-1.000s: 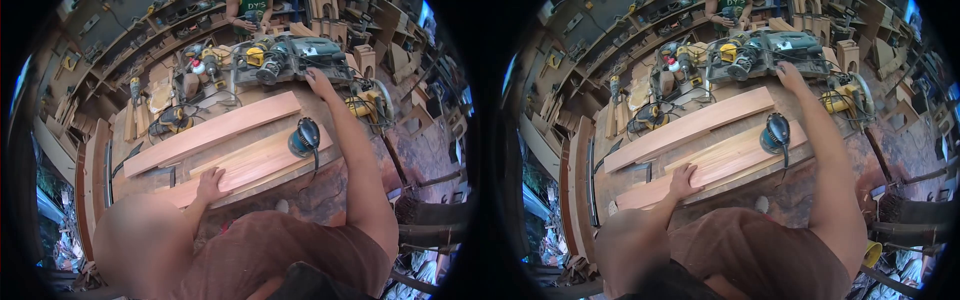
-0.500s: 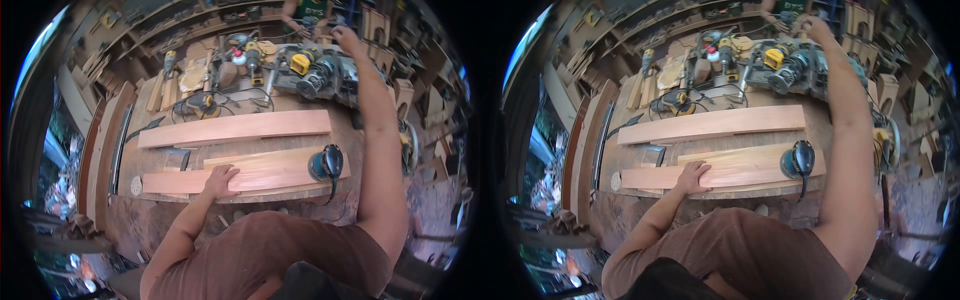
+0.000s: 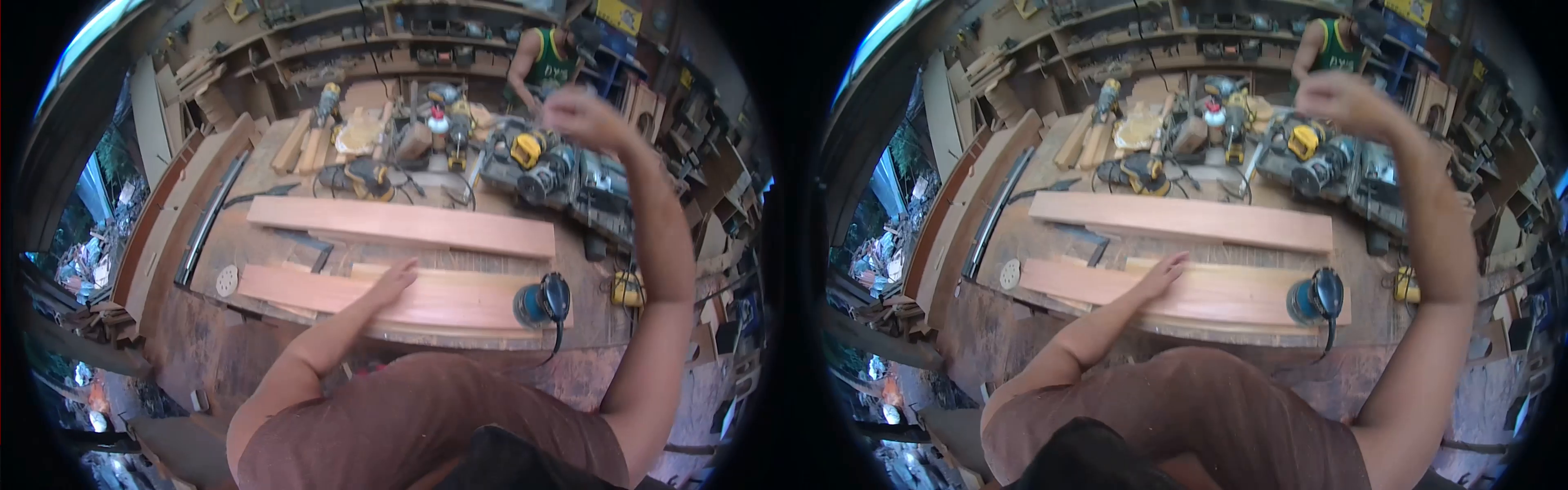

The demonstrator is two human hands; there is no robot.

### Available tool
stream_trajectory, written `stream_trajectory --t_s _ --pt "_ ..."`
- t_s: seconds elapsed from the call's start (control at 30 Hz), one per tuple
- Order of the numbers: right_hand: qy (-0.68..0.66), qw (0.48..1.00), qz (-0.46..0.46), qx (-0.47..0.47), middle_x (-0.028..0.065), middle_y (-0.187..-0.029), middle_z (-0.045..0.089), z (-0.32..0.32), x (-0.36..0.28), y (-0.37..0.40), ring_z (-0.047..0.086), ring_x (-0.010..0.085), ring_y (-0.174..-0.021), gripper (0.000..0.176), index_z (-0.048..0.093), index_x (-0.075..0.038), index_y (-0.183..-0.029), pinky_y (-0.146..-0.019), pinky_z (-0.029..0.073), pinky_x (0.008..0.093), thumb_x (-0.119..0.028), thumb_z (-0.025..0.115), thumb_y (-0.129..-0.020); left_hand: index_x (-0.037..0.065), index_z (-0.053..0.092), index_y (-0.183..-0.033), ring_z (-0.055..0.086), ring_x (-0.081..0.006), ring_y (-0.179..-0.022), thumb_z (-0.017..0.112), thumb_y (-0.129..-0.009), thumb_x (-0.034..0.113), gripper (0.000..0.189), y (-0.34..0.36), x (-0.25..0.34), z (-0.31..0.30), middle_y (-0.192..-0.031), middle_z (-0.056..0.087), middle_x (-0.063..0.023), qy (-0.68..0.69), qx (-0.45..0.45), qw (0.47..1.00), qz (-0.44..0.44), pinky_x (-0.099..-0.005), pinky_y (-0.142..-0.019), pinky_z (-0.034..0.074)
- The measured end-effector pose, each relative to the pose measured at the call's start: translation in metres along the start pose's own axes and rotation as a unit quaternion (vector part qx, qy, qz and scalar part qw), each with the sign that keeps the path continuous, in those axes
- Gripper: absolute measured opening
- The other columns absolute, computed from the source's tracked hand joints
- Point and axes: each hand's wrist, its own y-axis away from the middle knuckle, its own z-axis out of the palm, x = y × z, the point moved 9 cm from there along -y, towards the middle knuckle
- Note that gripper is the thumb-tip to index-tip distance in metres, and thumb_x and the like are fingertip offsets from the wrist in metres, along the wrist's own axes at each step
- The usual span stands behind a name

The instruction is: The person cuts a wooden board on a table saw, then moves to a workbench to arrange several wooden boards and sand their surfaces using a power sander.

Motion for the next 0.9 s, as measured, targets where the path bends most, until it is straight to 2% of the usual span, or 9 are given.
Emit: stream_trajectory --t_s 0.07,0.13,0.17,0.27,0.33,0.4,0.67,0.87,0.9 --pt "-0.115 0.990 0.013 -0.075 0.0073 -0.093 0.064 0.062 -0.015 0.023 0.059 0.0195 -0.090 0.023 0.067 -0.004 -0.095 -0.082 0.048 0.0332 -0.027 0.062 -0.093 0.006 0.033 -0.149 0.044 -0.0318 -0.135 0.031 -0.100 0.060 0.073 -0.056 0.053 0.031 -0.145 0.046 -0.0185 0.282 -0.050 0.958 -0.029 -0.0454 -0.111 0.035" --pt "-0.117 0.985 -0.043 -0.117 0.0132 -0.092 0.067 0.112 -0.047 0.052 0.063 0.0277 -0.086 0.026 0.065 -0.004 -0.104 -0.081 0.050 0.0374 -0.027 0.058 -0.096 0.003 0.019 -0.153 0.036 -0.0338 -0.140 0.025 -0.088 0.077 0.098 -0.095 0.151 0.040 -0.150 0.035 -0.0244 0.556 -0.080 0.827 -0.015 -0.0465 -0.116 0.029" --pt "-0.143 0.973 -0.092 -0.156 0.0158 -0.094 0.068 0.139 -0.055 0.066 0.064 0.0305 -0.086 0.025 0.065 -0.004 -0.104 -0.080 0.050 0.0391 -0.026 0.058 -0.096 0.001 0.036 -0.144 0.053 -0.0315 -0.123 0.024 -0.090 0.076 0.093 -0.113 0.188 0.029 -0.132 0.053 -0.0206 0.655 -0.034 0.755 -0.011 -0.0442 -0.105 0.042" --pt "-0.102 0.967 -0.009 -0.234 0.0169 -0.097 0.069 0.187 -0.037 0.112 0.064 0.0303 -0.091 0.025 0.065 -0.004 -0.108 -0.082 0.050 0.0385 -0.024 0.060 -0.095 0.007 0.053 -0.118 0.061 -0.0235 -0.087 0.028 -0.095 0.070 0.071 -0.192 0.197 -0.039 -0.098 0.062 -0.0112 0.720 -0.075 0.682 0.109 -0.0349 -0.075 0.052" --pt "-0.176 0.965 -0.019 -0.191 0.0137 -0.097 0.071 0.200 -0.001 0.141 0.065 0.0251 -0.086 0.024 0.068 -0.003 -0.107 -0.081 0.051 0.0355 -0.023 0.063 -0.094 0.011 0.050 -0.092 0.045 -0.0125 -0.059 0.031 -0.101 0.059 0.053 -0.191 0.225 -0.092 -0.070 0.046 0.0008 0.729 0.038 0.682 0.033 -0.0257 -0.053 0.042" --pt "-0.154 0.971 0.018 -0.181 0.0132 -0.097 0.071 0.202 0.040 0.170 0.065 0.0243 -0.085 0.023 0.069 -0.003 -0.106 -0.082 0.051 0.0351 -0.022 0.064 -0.093 0.013 0.048 -0.087 0.040 -0.0090 -0.053 0.032 -0.104 0.049 0.043 -0.208 0.223 -0.163 -0.065 0.039 0.0035 0.649 0.112 0.750 0.067 -0.0247 -0.048 0.038" --pt "-0.112 0.973 0.148 -0.134 0.0149 -0.088 0.071 0.176 0.075 0.180 0.067 0.0258 -0.082 0.019 0.070 -0.001 -0.099 -0.079 0.050 0.0349 -0.017 0.064 -0.090 0.012 0.045 -0.084 0.033 -0.0098 -0.047 0.033 -0.106 0.042 0.038 -0.175 0.249 -0.371 -0.062 0.038 0.0018 0.513 0.357 0.776 0.090 -0.0255 -0.040 0.028" --pt "-0.078 0.986 0.146 -0.033 0.0164 -0.082 0.070 0.189 0.060 0.127 0.067 0.0283 -0.078 0.017 0.071 -0.002 -0.097 -0.076 0.051 0.0359 -0.015 0.063 -0.090 0.009 0.052 -0.091 0.034 -0.0088 -0.045 0.041 -0.104 0.045 0.039 -0.180 0.336 -0.445 -0.061 0.040 0.0017 0.367 0.354 0.847 0.148 -0.0253 -0.038 0.027" --pt "-0.087 0.964 0.239 -0.075 0.0177 -0.099 0.069 0.195 0.060 0.118 0.066 0.0302 -0.093 0.027 0.066 -0.004 -0.113 -0.084 0.050 0.0385 -0.018 0.064 -0.090 0.009 0.052 -0.091 0.034 -0.0088 -0.045 0.041 -0.104 0.045 0.039 -0.188 0.343 -0.458 -0.061 0.040 0.0017 0.368 0.347 0.850 0.148 -0.0253 -0.038 0.027"
